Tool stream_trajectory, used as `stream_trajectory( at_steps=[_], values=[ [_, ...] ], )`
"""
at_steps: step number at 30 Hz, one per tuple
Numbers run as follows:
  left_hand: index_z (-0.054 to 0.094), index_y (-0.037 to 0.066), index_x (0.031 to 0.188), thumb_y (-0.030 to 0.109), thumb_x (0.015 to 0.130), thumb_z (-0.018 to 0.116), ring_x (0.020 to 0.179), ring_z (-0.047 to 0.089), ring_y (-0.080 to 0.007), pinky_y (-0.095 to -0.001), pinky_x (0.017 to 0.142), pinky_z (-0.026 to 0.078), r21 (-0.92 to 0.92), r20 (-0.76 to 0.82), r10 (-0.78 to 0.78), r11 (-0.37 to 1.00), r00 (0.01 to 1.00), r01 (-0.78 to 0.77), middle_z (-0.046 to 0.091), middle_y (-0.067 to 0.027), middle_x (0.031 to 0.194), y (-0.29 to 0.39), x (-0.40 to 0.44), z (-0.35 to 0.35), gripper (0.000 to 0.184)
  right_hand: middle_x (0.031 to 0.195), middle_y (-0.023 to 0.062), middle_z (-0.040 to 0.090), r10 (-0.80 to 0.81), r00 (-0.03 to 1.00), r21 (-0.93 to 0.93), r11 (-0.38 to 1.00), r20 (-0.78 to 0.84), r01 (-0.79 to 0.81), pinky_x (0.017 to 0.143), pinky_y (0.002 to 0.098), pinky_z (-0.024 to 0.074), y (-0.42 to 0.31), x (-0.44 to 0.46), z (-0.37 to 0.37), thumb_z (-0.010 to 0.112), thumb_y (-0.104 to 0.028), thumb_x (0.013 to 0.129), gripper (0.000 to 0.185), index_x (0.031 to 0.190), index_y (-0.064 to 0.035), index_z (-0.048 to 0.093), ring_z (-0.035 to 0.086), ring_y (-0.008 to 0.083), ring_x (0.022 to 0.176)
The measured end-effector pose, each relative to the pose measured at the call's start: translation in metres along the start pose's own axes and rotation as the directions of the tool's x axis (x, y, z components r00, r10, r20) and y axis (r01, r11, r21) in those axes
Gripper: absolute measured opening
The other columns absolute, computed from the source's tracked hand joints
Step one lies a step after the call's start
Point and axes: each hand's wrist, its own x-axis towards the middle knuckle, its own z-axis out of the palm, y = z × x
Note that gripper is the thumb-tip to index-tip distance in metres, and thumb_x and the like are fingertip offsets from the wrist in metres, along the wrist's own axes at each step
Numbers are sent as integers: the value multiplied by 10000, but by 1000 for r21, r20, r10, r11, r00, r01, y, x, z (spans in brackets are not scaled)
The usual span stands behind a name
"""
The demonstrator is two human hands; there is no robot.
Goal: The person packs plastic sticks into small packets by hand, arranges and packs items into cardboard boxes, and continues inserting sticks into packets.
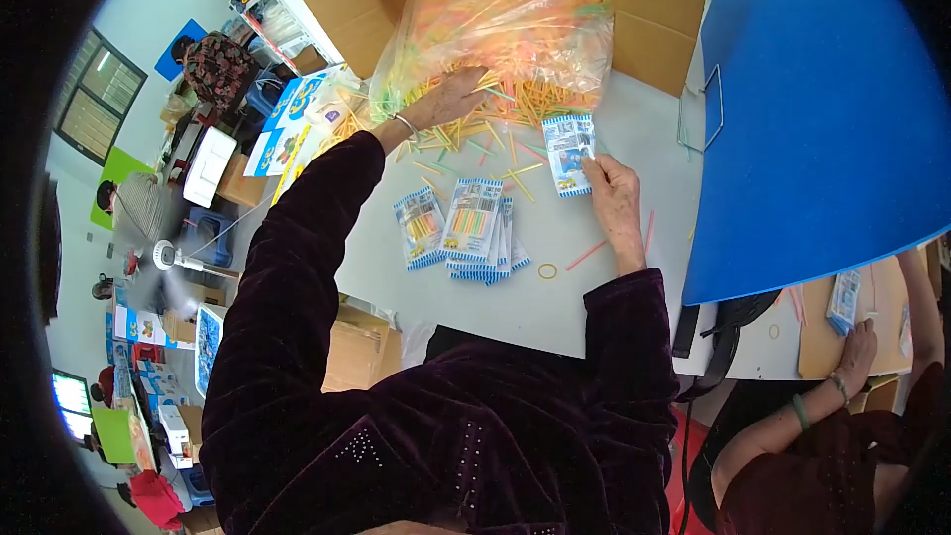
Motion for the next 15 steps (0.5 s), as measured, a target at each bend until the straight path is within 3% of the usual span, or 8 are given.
stream_trajectory(
  at_steps=[5,7,8,10,11,13,14,15],
  values=[
    [429,-52,1162,269,894,465,1028,514,-334,-354,901,395,-141,-72,-119,984,990,108,541,-202,1077,17,-4,-5,420,631,-75,472,45,999,17,999,10,-46,509,185,309,2,1,-1,549,-173,889,216,769,1,593,371,7,577],
    [479,-64,1131,295,915,445,984,548,-242,-328,868,419,-524,65,-102,843,993,121,559,-165,1074,21,-5,-16,420,641,-71,487,62,998,13,998,18,-63,522,185,320,2,2,-3,550,-181,890,221,779,4,598,383,6,589],
    [479,-64,1131,295,915,445,984,548,-242,-328,868,419,-522,63,-102,844,993,119,559,-165,1074,20,-5,-16,420,652,-67,501,81,996,8,997,29,-81,534,185,331,2,2,-4,550,-188,890,226,789,7,602,394,5,601],
    [534,-43,1077,281,914,455,923,568,-170,-295,803,456,-743,217,-112,625,970,239,587,-114,1008,21,-4,-16,371,672,-64,518,73,997,57,996,0,-73,553,183,339,-10,0,-2,551,-195,890,219,818,2,613,406,4,618],
    [534,-43,1077,281,914,455,923,568,-170,-295,803,456,-743,215,-110,626,970,236,587,-114,1008,23,-3,-14,371,692,-62,534,69,997,102,993,-31,-66,572,181,346,-16,-1,-1,552,-202,890,216,846,-3,624,417,3,634],
    [553,-25,1048,276,904,482,855,589,-160,-279,744,484,-787,427,-222,386,877,481,608,-103,949,44,-4,-14,341,718,-59,552,76,996,179,981,-42,-67,595,177,354,-23,2,-1,553,-211,891,215,881,-10,630,434,4,652],
    [565,-23,1003,289,888,523,801,606,-171,-293,690,505,-844,452,-178,232,874,483,618,-95,910,47,-6,-10,335,744,-57,570,85,995,257,964,-51,-69,618,173,361,-27,4,0,553,-220,892,219,916,-18,635,451,6,670],
    [565,-23,1003,289,888,523,801,606,-171,-293,690,505,-845,447,-174,239,877,478,618,-95,910,47,-5,-6,335,744,-57,570,78,995,258,964,-56,-61,618,173,361,-34,8,4,553,-220,892,219,916,-18,635,451,6,670]
  ],
)
